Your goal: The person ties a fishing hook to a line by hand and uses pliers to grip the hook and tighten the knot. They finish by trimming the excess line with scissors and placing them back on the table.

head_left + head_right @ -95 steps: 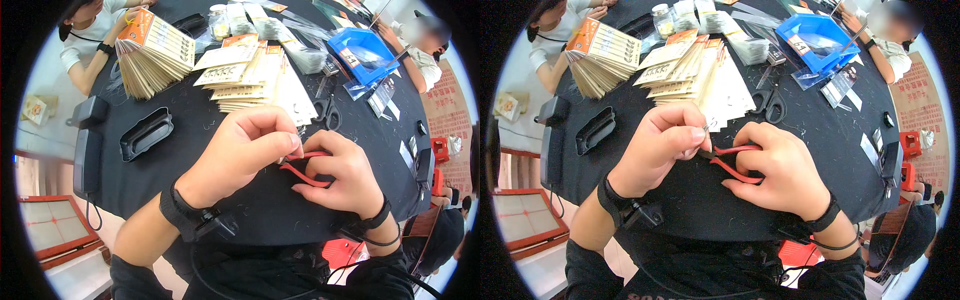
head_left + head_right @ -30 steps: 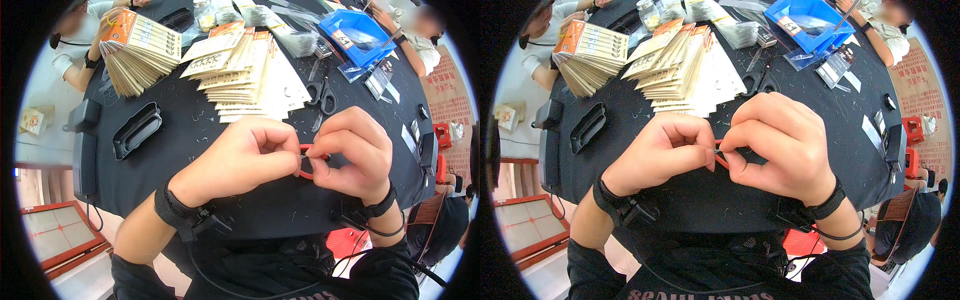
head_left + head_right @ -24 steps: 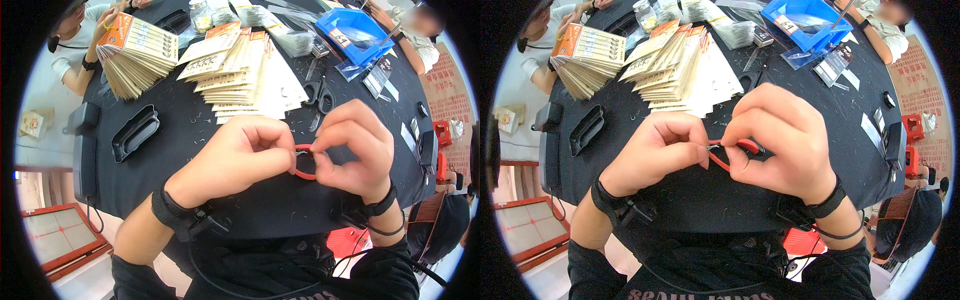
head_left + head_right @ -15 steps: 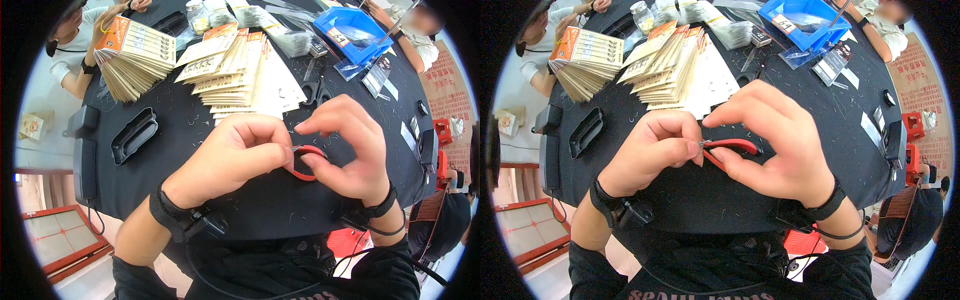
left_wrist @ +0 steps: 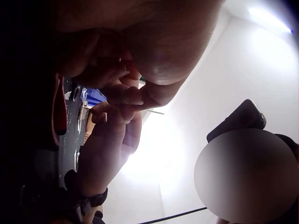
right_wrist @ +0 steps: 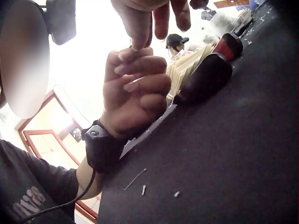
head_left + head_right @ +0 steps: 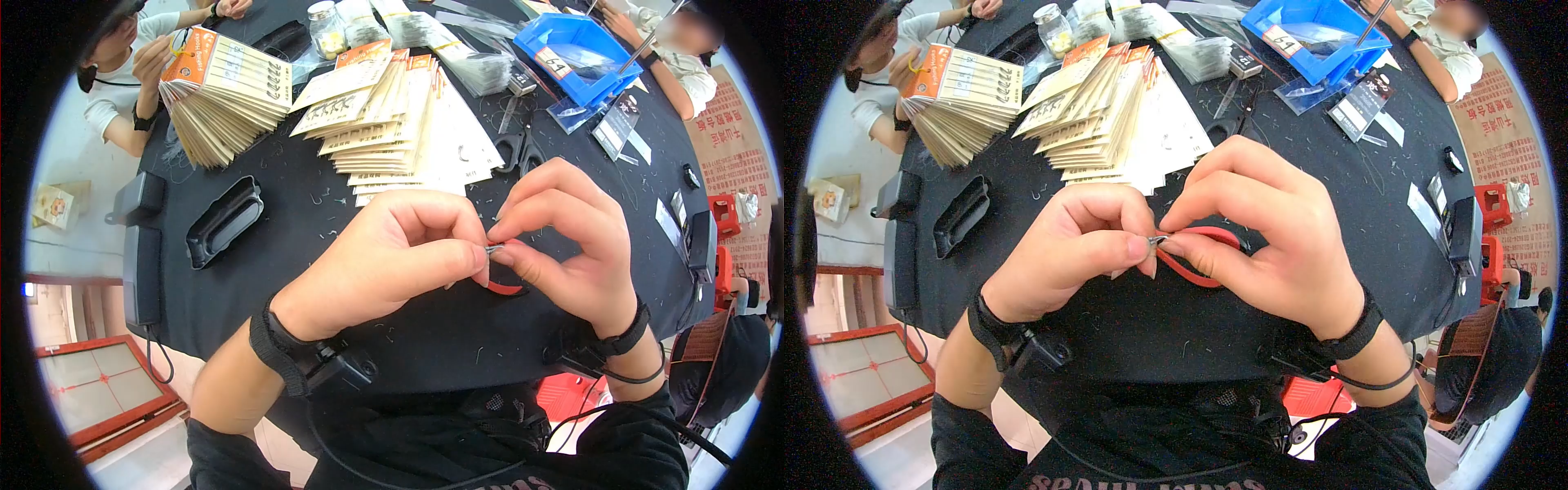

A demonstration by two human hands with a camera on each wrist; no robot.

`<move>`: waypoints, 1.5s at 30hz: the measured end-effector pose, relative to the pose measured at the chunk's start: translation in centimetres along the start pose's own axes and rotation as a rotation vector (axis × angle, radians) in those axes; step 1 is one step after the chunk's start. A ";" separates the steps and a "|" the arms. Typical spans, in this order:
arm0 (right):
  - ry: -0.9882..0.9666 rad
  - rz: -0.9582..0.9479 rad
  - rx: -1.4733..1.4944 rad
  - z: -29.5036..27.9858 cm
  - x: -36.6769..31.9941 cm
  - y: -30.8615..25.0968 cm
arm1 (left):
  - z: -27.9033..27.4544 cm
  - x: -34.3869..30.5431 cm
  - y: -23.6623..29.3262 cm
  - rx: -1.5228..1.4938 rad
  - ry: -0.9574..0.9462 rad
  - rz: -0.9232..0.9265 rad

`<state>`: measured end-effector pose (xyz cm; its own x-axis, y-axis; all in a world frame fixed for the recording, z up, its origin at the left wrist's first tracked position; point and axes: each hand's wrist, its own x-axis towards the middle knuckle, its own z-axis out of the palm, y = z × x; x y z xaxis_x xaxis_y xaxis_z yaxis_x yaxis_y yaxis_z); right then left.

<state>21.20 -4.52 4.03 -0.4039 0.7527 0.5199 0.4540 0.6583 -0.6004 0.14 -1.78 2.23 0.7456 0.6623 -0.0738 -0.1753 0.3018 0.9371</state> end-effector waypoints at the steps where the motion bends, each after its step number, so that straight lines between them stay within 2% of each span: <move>1: 0.006 -0.002 0.011 0.0 0.0 -0.1 | 0.0 0.0 0.0 0.007 0.002 -0.007; 12: 0.005 0.005 0.040 -0.1 0.0 -0.3 | 0.2 -0.1 0.8 0.024 0.012 -0.064; 24: 0.024 -0.001 0.037 0.0 0.1 -0.4 | 0.1 0.0 -0.4 0.018 0.003 0.045; 31: 0.030 0.037 0.015 -0.2 0.1 -0.6 | 0.1 0.0 0.2 0.050 0.061 -0.008; 34: 0.030 -0.039 0.014 -0.1 0.1 -0.3 | 0.1 0.1 0.4 0.007 0.078 -0.043; 39: 0.023 -0.047 -0.021 0.0 0.0 -0.4 | 0.1 0.0 0.5 -0.049 0.113 -0.110; 45: -0.007 -0.009 0.001 0.0 -0.2 -0.7 | 0.2 0.0 0.6 -0.057 0.100 -0.087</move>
<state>20.95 -5.14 4.30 -0.4132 0.7469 0.5209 0.4500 0.6648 -0.5963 0.17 -1.73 2.87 0.6921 0.6962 -0.1902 -0.1509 0.3973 0.9052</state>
